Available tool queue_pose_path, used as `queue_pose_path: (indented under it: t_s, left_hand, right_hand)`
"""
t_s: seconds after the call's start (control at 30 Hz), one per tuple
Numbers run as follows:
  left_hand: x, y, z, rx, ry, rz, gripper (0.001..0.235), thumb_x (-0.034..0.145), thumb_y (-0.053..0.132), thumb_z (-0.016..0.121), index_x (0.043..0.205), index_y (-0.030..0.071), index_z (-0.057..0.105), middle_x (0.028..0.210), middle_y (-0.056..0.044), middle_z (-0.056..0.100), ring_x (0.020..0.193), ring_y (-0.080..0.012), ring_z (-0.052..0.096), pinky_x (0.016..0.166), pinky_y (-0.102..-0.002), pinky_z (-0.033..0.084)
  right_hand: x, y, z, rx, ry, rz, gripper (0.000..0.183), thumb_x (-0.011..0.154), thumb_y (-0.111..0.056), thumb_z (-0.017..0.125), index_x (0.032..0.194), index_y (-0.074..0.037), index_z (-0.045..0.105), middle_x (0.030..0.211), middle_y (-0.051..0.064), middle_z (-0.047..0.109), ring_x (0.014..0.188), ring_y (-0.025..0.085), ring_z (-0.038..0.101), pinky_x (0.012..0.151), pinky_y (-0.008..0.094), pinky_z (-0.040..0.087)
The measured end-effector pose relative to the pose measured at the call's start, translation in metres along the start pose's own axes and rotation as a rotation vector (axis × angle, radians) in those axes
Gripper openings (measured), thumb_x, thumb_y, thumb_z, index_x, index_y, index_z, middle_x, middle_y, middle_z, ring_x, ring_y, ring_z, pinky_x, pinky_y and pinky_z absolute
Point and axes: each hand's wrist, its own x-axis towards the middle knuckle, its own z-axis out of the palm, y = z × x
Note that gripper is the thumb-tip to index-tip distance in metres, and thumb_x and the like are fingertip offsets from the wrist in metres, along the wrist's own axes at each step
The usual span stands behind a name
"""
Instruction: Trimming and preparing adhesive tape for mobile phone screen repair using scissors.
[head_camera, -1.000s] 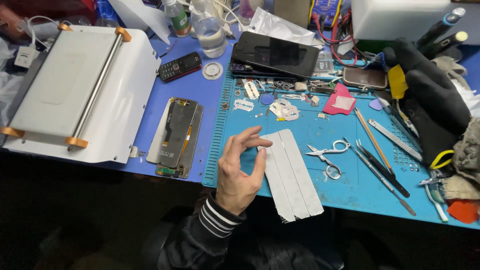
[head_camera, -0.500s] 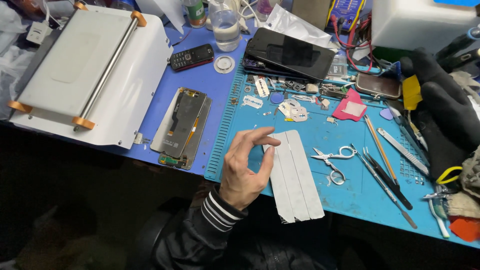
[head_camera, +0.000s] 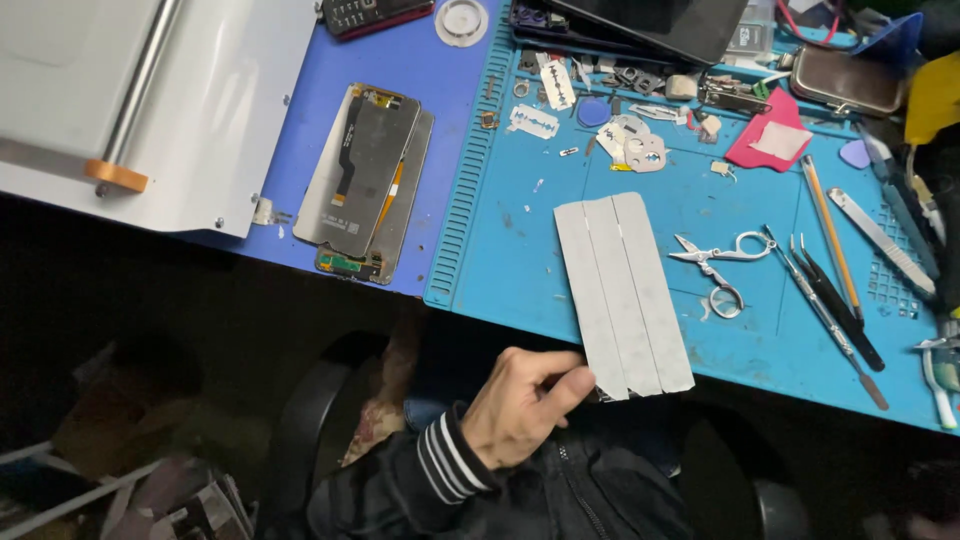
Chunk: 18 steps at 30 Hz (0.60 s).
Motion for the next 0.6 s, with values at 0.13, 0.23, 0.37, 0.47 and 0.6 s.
queue_pose_path:
  t_s: [0.13, 0.23, 0.37, 0.47, 0.6]
  left_hand:
    - [0.015, 0.027, 0.011, -0.203, -0.033, -0.241, 0.047, 0.094, 0.040, 0.062, 0.092, -0.004, 0.076, 0.094, -0.013, 0.081, 0.082, -0.0164, 0.079, 0.042, -0.024, 0.059]
    - [0.009, 0.030, 0.012, -0.336, -0.070, -0.219, 0.043, 0.103, 0.027, 0.050, 0.117, -0.007, 0.073, 0.096, -0.015, 0.079, 0.082, -0.0183, 0.078, 0.039, -0.021, 0.053]
    - [-0.008, 0.031, -0.001, -0.024, -0.053, 0.105, 0.031, 0.104, 0.023, 0.052, 0.102, 0.002, 0.075, 0.098, -0.008, 0.080, 0.074, -0.0149, 0.075, 0.046, -0.025, 0.055]
    - [-0.017, 0.035, -0.019, 0.161, -0.110, 0.309, 0.028, 0.106, 0.021, 0.053, 0.086, 0.006, 0.066, 0.078, -0.006, 0.060, 0.056, -0.0172, 0.052, 0.053, -0.032, 0.042]
    - [-0.019, 0.052, -0.041, 0.210, -0.334, 0.350, 0.044, 0.107, 0.021, 0.051, 0.067, 0.007, 0.039, 0.056, -0.002, 0.032, 0.047, -0.0170, 0.028, 0.047, -0.036, 0.024]
  right_hand:
    - [-0.132, -0.080, 0.018, -0.040, 0.103, 0.041, 0.080, 0.083, -0.072, 0.070, 0.126, -0.007, 0.088, 0.114, 0.026, 0.090, 0.101, 0.042, 0.081, 0.091, 0.044, 0.056]
    - [-0.340, -0.165, -0.084, 0.408, 0.032, -0.213, 0.028, 0.099, -0.008, 0.075, 0.102, 0.009, 0.097, 0.104, 0.020, 0.093, 0.104, 0.024, 0.080, 0.100, 0.033, 0.056]
    - [-0.365, -0.179, -0.123, 0.648, -0.024, -0.564, 0.033, 0.093, -0.003, 0.065, 0.117, 0.011, 0.084, 0.095, 0.033, 0.094, 0.092, 0.036, 0.086, 0.095, 0.041, 0.060]
    - [-0.421, -0.266, -0.182, 0.740, 0.035, -1.006, 0.062, 0.078, -0.012, 0.058, 0.140, -0.006, 0.057, 0.129, 0.019, 0.075, 0.111, 0.034, 0.078, 0.099, 0.045, 0.060]
    - [-0.528, -0.374, -0.227, 0.931, -0.007, -1.286, 0.083, 0.075, -0.012, 0.055, 0.153, -0.003, 0.033, 0.150, 0.033, 0.056, 0.099, 0.040, 0.071, 0.075, 0.049, 0.067]
